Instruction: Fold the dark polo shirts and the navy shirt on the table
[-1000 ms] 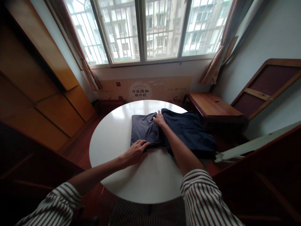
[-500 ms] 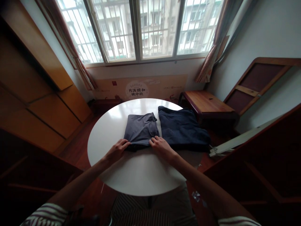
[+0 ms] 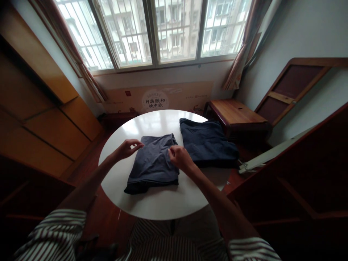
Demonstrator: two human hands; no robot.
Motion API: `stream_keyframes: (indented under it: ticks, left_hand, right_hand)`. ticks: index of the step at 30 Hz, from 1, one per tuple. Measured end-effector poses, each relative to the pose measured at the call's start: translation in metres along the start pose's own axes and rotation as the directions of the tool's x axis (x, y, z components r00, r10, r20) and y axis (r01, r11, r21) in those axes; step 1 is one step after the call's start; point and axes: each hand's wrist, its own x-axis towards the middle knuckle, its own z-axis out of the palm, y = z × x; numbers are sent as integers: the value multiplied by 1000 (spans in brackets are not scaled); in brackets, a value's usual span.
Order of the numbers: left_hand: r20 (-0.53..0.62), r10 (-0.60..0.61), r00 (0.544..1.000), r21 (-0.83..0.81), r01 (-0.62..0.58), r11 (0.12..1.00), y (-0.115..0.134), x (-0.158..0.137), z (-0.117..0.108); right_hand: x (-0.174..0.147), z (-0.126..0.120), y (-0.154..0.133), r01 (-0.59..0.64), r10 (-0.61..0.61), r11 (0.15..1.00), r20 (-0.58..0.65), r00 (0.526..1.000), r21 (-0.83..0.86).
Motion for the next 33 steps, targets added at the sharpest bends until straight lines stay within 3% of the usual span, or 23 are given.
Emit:
stream_keyframes:
  ticks: [2,4,8,11,15,21,27,33]
  left_hand:
    - [-71,-100,992,-7,100,995,-33,43,13]
    - [-143,-261,955,-52,256,965,-61,72,29]
    - [-180,-380,907,-114,365,924,-93,81,55]
    - [-194,-407,893,-180,375,909,-103,69,67]
    - [-220,-433,874,-315,356,880,-114,64,71]
    - [-246,-469,848,-410,347,843,-121,68,70]
    - [-240,-468,851,-394,356,847,-118,68,71]
    - [-254,-451,856,-372,344,862,-116,68,71]
  right_hand:
    - [46,3,13,-155,156,987,26,987,-39]
    - [84,7,27,-304,308,950,52,950,-73]
    - [120,23,51,-431,437,899,105,893,-75]
    - [121,38,64,-475,475,880,109,873,-31]
    - [114,53,72,-461,460,883,28,887,83]
    - [113,55,81,-422,444,877,-51,894,232]
    - [112,59,84,-426,462,831,-18,887,358]
    - [108,63,85,-394,455,710,46,889,584]
